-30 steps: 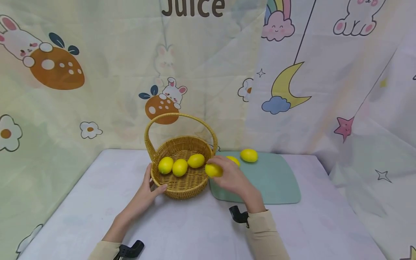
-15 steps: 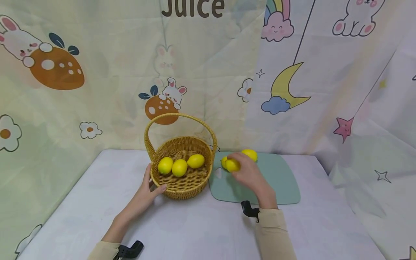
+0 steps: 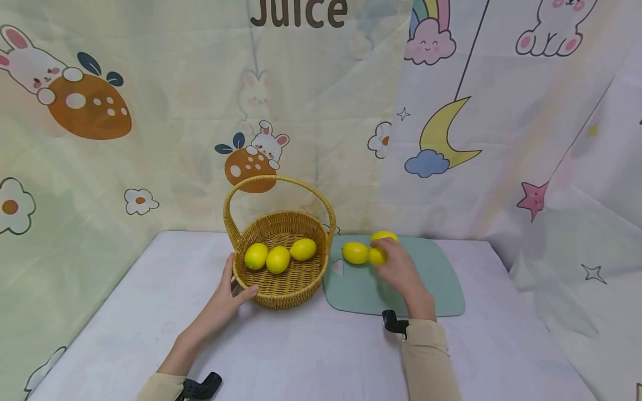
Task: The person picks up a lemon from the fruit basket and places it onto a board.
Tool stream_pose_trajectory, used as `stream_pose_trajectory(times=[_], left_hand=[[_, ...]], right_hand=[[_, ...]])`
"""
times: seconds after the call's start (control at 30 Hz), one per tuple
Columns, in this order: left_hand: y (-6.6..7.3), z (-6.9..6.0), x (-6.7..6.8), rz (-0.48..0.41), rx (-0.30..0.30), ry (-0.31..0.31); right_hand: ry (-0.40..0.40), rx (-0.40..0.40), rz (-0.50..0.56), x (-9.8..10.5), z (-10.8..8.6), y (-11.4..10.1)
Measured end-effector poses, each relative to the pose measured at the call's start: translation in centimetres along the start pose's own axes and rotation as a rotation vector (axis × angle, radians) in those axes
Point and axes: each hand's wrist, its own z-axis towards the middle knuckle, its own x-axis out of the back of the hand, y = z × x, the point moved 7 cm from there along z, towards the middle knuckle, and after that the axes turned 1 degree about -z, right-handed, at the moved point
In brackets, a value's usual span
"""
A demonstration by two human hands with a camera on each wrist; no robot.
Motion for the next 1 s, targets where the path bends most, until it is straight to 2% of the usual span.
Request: stream_pose_trajectory(times=[0.4,0.57,1.0], left_hand=[[-0.2,-0.1,0.0,0.017,0.020,0.004],[-0.1,-0.1,0.1,0.020,0.024,0.007],[0.0,-0.1,0.1,0.023,0.030,0.006]], right_hand=[[0.059,0.023,-0.036,-1.3,0.2,3.0],[0.077,0.050,-0.021,-1.6,0.4,3.1],[0.045,0.018,-0.009,-0.4,0.6,2.3]])
